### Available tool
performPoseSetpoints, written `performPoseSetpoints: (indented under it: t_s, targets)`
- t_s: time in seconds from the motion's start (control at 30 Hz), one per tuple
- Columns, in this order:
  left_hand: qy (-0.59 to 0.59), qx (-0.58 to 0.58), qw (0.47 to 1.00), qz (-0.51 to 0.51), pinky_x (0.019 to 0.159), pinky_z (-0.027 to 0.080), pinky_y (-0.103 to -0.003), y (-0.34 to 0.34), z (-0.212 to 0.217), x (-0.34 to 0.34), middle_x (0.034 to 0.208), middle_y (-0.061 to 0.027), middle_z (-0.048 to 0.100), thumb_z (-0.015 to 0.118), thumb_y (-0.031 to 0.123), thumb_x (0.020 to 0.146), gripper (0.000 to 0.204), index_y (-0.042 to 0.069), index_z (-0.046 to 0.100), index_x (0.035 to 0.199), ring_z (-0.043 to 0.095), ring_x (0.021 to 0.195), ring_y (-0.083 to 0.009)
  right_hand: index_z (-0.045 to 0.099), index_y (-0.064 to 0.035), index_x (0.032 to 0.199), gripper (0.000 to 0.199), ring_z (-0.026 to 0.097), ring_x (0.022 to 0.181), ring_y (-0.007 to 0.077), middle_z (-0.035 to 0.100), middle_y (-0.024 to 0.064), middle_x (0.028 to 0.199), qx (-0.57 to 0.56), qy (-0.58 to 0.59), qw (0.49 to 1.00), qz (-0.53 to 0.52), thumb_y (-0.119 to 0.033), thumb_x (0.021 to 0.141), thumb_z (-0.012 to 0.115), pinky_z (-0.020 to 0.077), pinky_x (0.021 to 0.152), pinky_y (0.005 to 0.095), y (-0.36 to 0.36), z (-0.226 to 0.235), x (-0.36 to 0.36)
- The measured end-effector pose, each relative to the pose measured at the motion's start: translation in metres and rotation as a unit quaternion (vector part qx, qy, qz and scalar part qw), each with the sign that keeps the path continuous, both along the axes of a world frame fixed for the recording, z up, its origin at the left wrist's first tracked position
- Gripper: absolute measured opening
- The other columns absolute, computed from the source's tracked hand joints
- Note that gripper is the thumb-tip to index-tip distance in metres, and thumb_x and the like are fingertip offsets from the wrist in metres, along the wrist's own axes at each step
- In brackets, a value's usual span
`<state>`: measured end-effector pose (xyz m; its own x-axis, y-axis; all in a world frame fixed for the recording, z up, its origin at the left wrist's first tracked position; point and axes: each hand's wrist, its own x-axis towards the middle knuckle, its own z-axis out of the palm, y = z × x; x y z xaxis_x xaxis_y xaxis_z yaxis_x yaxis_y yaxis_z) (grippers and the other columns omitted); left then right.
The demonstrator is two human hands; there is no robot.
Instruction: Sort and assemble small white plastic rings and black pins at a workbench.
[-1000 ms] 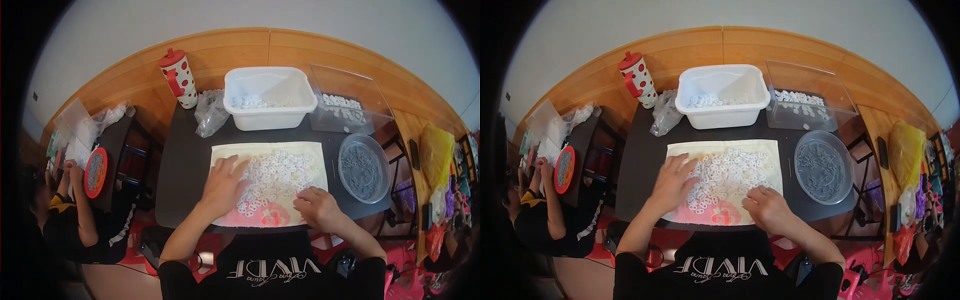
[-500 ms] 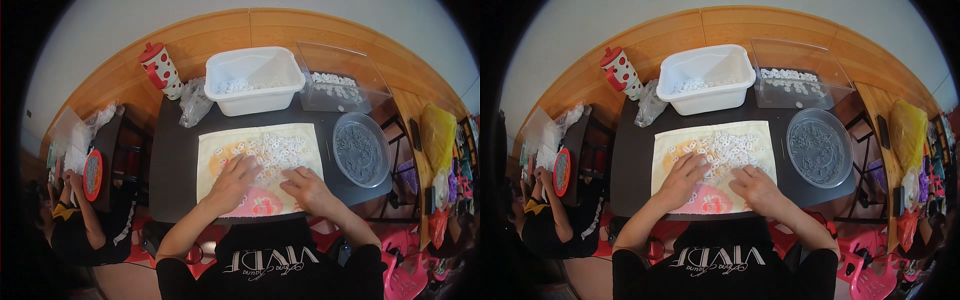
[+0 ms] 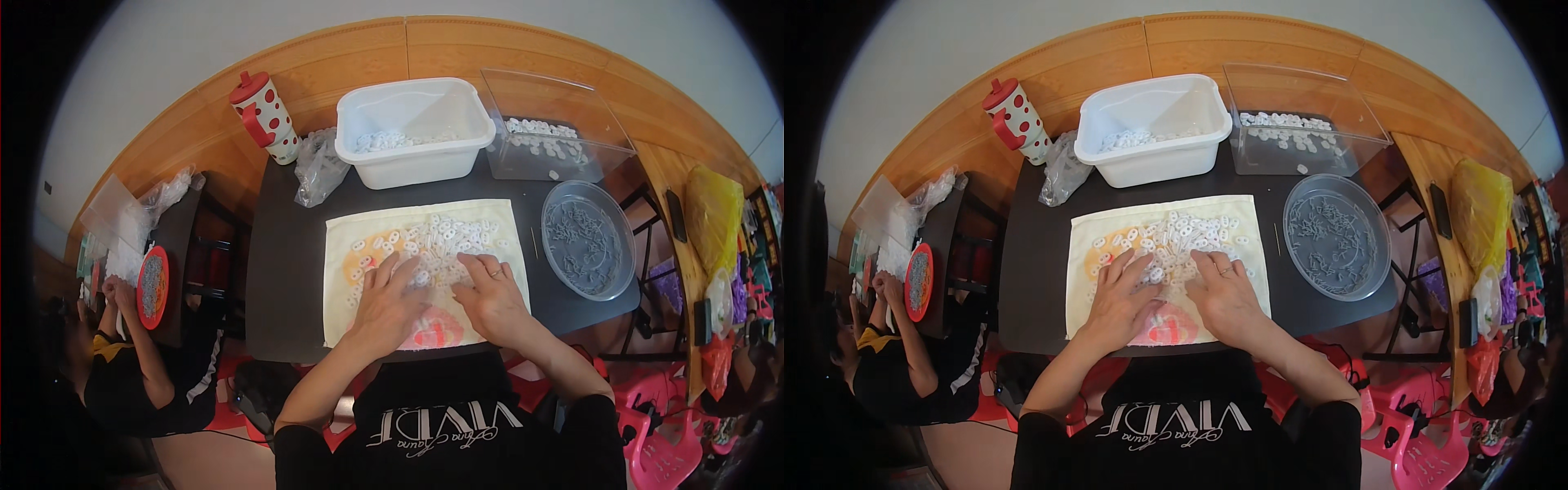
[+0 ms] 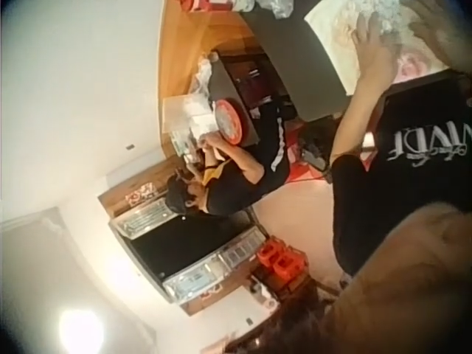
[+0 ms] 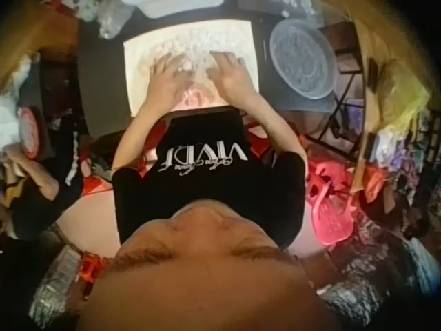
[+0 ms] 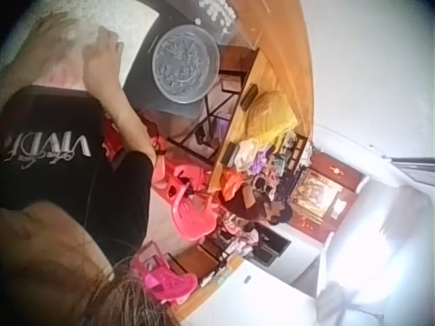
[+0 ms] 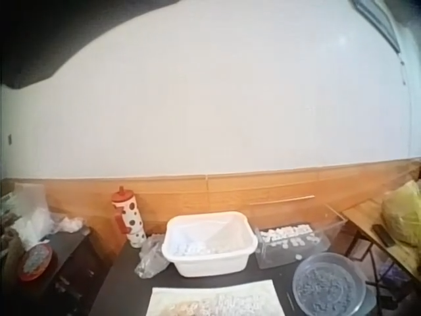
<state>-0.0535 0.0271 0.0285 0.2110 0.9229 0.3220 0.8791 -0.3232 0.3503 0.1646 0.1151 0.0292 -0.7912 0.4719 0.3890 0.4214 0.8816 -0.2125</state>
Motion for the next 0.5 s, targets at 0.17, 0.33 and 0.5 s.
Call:
performPoseSetpoints:
  t_s: [0.17, 0.33, 0.5]
  targets:
    - [-0.004, 0.019, 0.999, 0.030, 0.103, 0.035, -0.056, -0.010, -0.003, -0.002, 0.139, -0.0200, 0.050, 0.070, 0.010, 0.079, 0.027, 0.008, 0.072, 0.106, 0.039, 0.132, -0.0447, 0.072, -0.0056, 0.095, 0.019, 0.050, 0.118, 0.0361, 0.051, 0.0200, 0.134, -0.050, 0.026, 0.998, 0.030, -0.013, 0.078, 0.070, 0.0427, 0.085, 0.0463, -0.009, 0.004, -0.012]
    - [-0.012, 0.031, 0.997, 0.071, 0.103, 0.036, -0.053, -0.017, -0.004, 0.002, 0.138, -0.0197, 0.051, 0.068, 0.005, 0.079, 0.032, 0.007, 0.071, 0.111, 0.039, 0.131, -0.0448, 0.071, -0.0074, 0.095, 0.019, 0.049, 0.120, 0.0362, 0.050, 0.0182, 0.135, -0.054, 0.037, 0.997, 0.045, -0.011, 0.077, 0.070, 0.0420, 0.086, 0.0467, -0.010, -0.002, -0.025]
    - [-0.091, 0.099, 0.989, 0.067, 0.097, 0.045, -0.044, -0.021, 0.002, 0.014, 0.128, -0.0176, 0.059, 0.071, -0.001, 0.077, 0.034, 0.003, 0.071, 0.110, 0.051, 0.120, -0.0412, 0.070, -0.0067, 0.095, 0.021, 0.047, 0.123, 0.0361, 0.049, 0.0179, 0.138, -0.043, 0.039, 0.998, 0.017, -0.008, 0.074, 0.068, 0.0415, 0.088, 0.0475, -0.011, -0.004, -0.022]
